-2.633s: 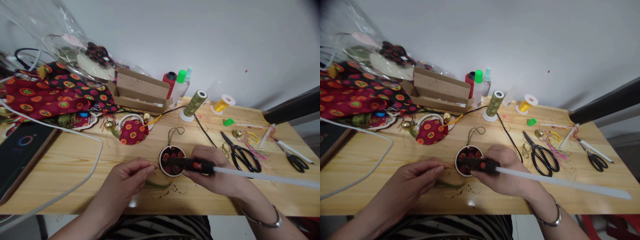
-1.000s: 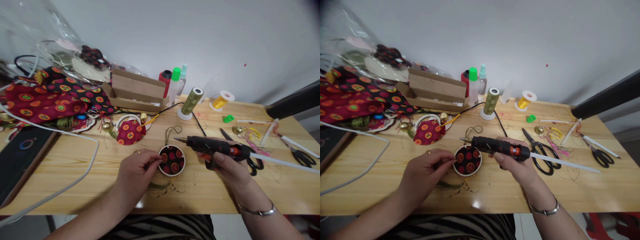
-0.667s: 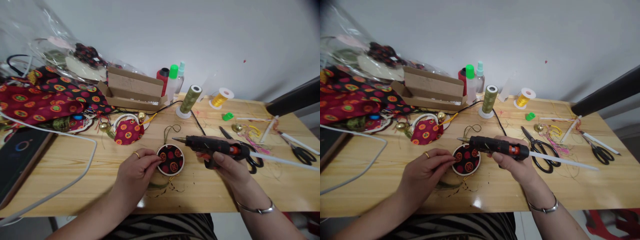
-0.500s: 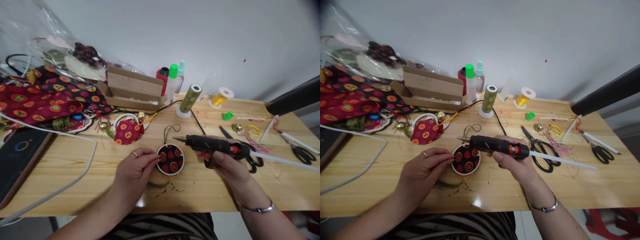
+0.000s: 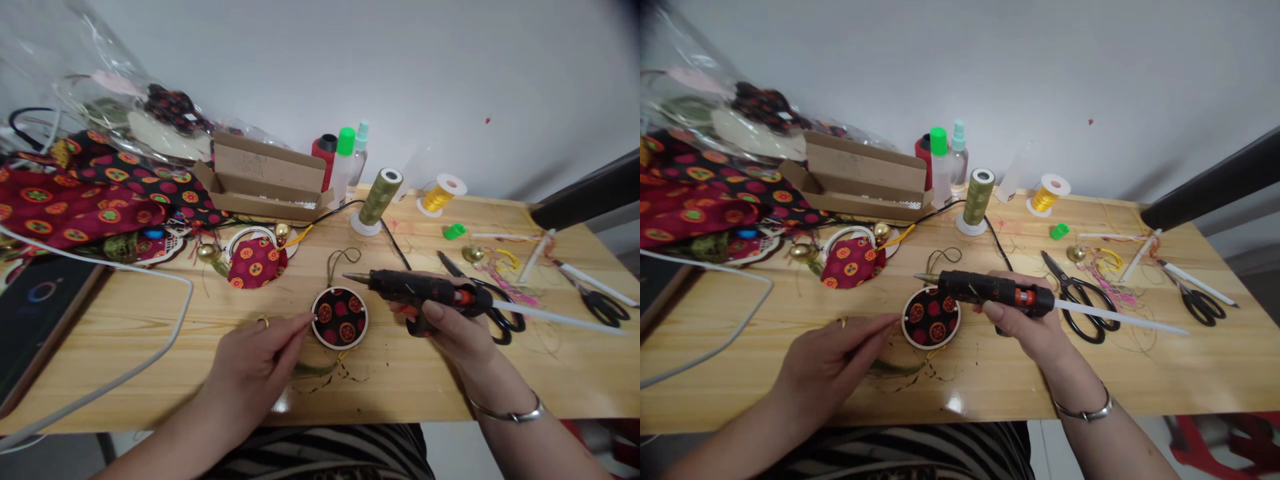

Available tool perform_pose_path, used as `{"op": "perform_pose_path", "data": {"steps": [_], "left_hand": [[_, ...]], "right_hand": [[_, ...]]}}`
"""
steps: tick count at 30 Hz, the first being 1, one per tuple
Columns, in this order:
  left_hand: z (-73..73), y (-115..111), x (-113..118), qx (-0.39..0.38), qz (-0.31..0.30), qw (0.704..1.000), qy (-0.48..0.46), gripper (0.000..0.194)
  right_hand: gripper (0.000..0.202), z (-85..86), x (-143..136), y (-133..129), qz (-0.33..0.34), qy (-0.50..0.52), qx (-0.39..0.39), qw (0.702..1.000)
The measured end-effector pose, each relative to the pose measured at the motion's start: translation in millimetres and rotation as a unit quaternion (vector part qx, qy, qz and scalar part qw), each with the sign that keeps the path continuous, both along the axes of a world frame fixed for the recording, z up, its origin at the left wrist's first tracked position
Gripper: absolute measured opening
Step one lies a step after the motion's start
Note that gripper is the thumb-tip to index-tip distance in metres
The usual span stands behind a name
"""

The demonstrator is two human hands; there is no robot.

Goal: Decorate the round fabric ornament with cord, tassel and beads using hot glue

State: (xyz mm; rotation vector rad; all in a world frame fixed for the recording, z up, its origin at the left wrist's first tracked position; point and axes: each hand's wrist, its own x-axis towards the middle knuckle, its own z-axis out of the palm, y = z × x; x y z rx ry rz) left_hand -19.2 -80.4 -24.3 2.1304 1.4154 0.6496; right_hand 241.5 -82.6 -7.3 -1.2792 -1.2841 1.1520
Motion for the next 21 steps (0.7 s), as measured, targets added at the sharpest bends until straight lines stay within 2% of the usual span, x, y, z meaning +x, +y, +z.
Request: {"op": "perform_pose_path", "data": {"steps": [4,7,13,18,21], "left_hand": [[-8.3,-4.7,-9.5,0.128,-0.07,0.984,0.101,0.033],[-8.3,-5.8,-11.0,0.182,-0.106,0.962,0.175,0.037],[-8.0,-6.8,-8.1,0.195,-0.109,0.936,0.273,0.043],[-8.1,-5.2,-6.5,0.166,-0.107,0.941,0.274,0.046],[-8.1,-4.9,-6.1,0.159,-0.106,0.943,0.271,0.046]], "right_hand": [[0.039,0.7,-0.9,1.8,0.002,0.018,-0.005,1.0],[0.032,-0.4,0.4,1.4,0.008,0.028,0.0,1.0],[0.029,-1.7,0.9,0.7,0.007,0.044,-0.008,0.999],[0.035,-4.0,2.7,0.9,0.008,0.035,-0.006,0.999],[0.044,-5.9,5.6,0.7,0.035,-0.025,-0.008,0.999]]}}
